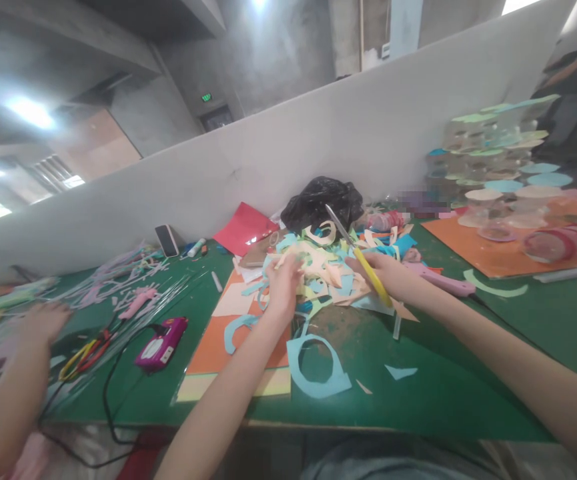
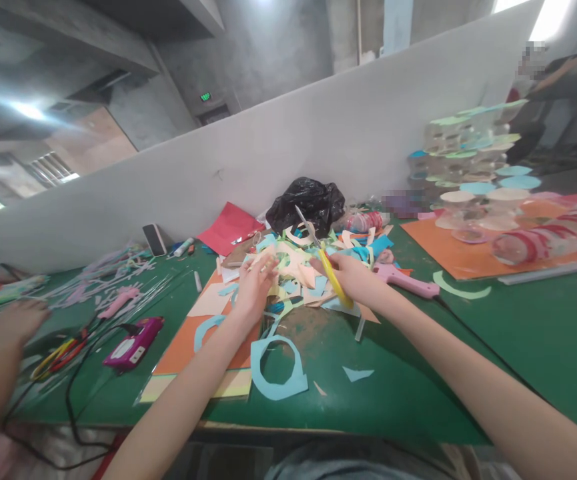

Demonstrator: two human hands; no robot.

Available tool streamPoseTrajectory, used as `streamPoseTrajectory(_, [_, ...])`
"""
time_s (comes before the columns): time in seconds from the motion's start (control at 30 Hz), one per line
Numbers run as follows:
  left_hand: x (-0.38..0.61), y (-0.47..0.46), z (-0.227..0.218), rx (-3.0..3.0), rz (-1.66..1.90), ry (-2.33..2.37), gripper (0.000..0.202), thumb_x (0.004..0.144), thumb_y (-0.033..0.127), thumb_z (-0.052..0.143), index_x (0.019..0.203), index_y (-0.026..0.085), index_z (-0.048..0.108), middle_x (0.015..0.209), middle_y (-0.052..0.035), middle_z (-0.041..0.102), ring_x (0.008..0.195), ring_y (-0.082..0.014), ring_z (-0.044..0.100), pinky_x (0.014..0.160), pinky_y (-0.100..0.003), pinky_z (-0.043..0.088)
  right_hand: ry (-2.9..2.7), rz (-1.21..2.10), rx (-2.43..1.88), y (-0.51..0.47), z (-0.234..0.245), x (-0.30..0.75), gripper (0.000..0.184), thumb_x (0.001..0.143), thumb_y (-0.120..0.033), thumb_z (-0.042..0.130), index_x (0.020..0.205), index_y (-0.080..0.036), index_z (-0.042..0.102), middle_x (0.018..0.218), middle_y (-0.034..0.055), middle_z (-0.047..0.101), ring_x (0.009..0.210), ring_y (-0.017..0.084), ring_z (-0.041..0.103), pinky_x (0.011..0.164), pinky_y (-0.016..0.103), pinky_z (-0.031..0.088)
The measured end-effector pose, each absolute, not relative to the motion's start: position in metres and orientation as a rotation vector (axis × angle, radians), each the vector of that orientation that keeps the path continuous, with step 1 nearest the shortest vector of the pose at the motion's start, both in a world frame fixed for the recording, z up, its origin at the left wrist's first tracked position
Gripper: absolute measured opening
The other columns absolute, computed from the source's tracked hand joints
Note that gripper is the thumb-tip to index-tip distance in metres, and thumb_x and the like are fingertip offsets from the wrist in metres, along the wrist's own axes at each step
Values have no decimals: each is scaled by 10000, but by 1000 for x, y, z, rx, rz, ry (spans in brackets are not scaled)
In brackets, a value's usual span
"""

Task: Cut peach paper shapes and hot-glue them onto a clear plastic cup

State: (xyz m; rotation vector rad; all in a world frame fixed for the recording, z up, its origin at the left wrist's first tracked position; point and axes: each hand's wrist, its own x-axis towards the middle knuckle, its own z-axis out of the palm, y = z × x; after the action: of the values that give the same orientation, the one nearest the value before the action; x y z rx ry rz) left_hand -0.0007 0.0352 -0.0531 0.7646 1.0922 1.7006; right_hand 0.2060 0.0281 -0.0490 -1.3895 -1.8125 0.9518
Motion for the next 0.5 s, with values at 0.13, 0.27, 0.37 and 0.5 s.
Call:
streamPoseTrajectory(0.13, [-1,36,-56,836,1703,1203,452,730,261,700,945,258,303,980,-11,628,837,-129,680,729,-255,501,-1799,983,-1494,33,-50,205,446,793,-634,584,822,-190,558,654,17,582,566,154,528,508,272,378])
streamPoseTrajectory(0.27, [2,27,-56,1312,1699,1451,396,736,202,666,1013,244,387,1187,-79,573,1064,-159,613,786,-259,477,-1855,886,-1509,36,-54,204,318,848,-506,537,777,-196,545,642,-2,555,567,140,518,507,259,357])
streamPoseTrajectory(0.37, [2,22,-54,1490,1495,1512,327,795,188,579,1061,229,394,1035,-64,637,939,-159,630,719,-263,463,-1863,805,-1516,38,-56,204,284,847,-450,537,710,-207,481,606,-23,504,556,128,487,504,252,329])
streamPoseTrajectory(0.5, [1,21,-55,1661,1266,1580,190,865,206,464,1049,223,417,648,57,542,576,-126,520,598,-258,403,-1856,769,-1545,39,-55,204,288,838,-389,539,657,-221,391,579,-39,461,544,122,462,506,249,306])
